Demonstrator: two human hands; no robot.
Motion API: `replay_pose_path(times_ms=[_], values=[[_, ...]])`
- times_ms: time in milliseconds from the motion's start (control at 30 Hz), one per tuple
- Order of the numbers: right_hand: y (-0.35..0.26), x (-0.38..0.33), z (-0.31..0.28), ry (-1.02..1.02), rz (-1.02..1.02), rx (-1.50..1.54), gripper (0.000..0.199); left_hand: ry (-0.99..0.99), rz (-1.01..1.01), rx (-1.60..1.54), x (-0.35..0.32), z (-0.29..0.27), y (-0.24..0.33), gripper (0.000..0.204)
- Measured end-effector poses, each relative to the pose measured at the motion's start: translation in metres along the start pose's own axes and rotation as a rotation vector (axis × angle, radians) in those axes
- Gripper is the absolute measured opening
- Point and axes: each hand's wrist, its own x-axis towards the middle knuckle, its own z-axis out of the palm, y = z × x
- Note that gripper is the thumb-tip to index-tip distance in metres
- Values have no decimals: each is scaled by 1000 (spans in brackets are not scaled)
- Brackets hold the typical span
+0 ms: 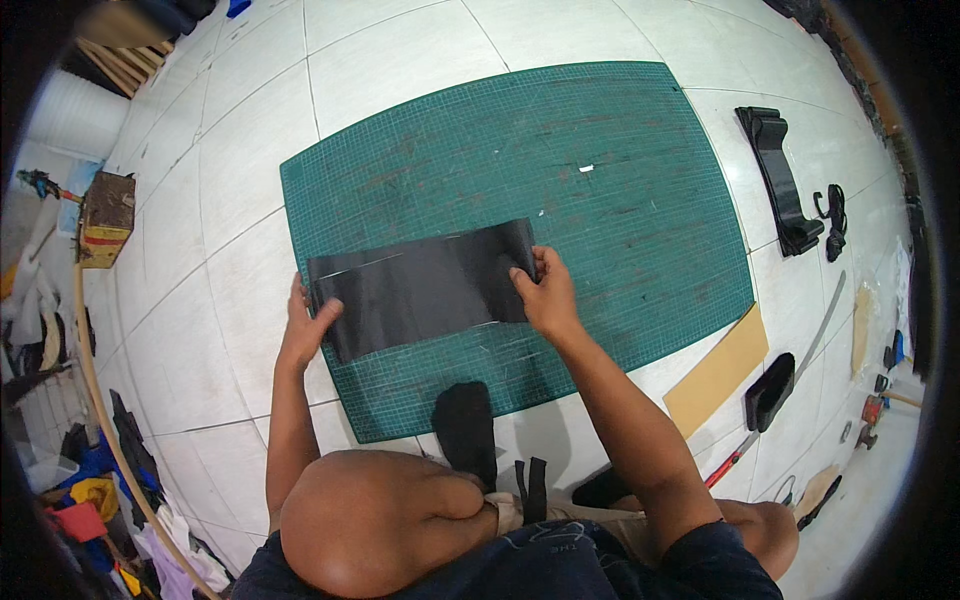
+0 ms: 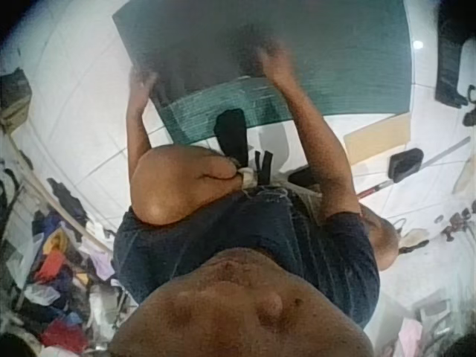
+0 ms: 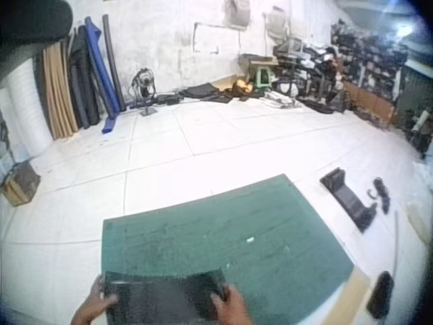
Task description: The person cuts several pieces of black synthetic fabric using a utility knife and a long metal ruler on a green cutting mat.
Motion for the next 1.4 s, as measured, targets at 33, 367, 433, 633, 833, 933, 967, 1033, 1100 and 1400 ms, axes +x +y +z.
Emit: replay_pose_path(times_ms=[33, 367, 433, 633, 833, 933, 967, 1033, 1100, 1400], values=[[-2, 2, 4, 11, 12, 62, 39, 10, -3, 8, -3, -2, -4, 113], [-13, -11, -3, 43, 0, -260, 47, 101, -8, 127, 10, 3, -11, 71], [-23, -15, -6, 35, -15, -430, 55, 251, -52, 329, 19, 8, -14, 63], [-28, -28, 6, -15, 11, -795, 79, 232, -2, 344, 25, 14, -16, 66], [-33, -16, 11, 59, 162, -707, 84, 70, -138, 146, 21, 10, -10, 58], [-33, -11, 7, 21, 231, -659, 75, 95, -218, 92, 25, 13, -12, 59], [-35, -9, 7, -38, 254, -641, 70, 111, -212, 61, 27, 12, -16, 61], [-35, -5, 12, 1, 260, -628, 66, 124, -200, 29, 32, 9, -22, 63], [-37, -1, 16, 37, 258, -616, 62, 4, -250, -129, 40, 4, -27, 59], [-36, 4, 16, -12, 365, -377, 69, 30, -253, -230, 31, 8, -20, 52]])
